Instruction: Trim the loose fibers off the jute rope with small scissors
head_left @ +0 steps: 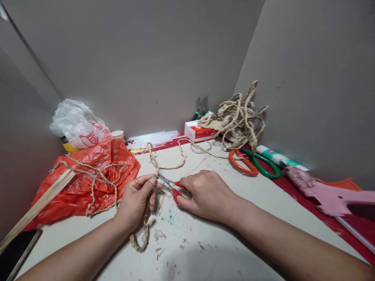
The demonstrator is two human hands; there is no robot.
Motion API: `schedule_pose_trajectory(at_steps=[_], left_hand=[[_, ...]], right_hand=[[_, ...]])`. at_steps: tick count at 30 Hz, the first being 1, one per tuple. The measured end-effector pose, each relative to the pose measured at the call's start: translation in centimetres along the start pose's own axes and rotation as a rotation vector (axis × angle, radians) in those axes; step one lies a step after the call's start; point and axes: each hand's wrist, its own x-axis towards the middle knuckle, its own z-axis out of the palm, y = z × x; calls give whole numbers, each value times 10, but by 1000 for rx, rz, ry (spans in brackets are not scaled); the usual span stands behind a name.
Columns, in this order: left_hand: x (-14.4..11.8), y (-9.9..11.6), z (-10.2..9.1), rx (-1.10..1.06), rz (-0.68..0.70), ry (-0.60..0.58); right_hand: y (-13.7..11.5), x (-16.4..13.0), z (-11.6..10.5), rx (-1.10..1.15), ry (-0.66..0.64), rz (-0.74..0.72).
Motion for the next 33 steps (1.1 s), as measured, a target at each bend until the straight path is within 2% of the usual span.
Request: schedule_pose_trajectory(at_steps=[13,24,29,33], left_hand=[[0,1,0,8,-19,-3],[-1,4,0,-57,-23,16],[0,7,2,-55,-40,19],[0,7,2,-66,-28,28]], right_hand=[[-4,0,-9,-63,-73,-26],[1,1,-5,-33,-113,-12],[3,1,-4,-15,-105,-20],[0,-1,-4,-12,-48,-16]])
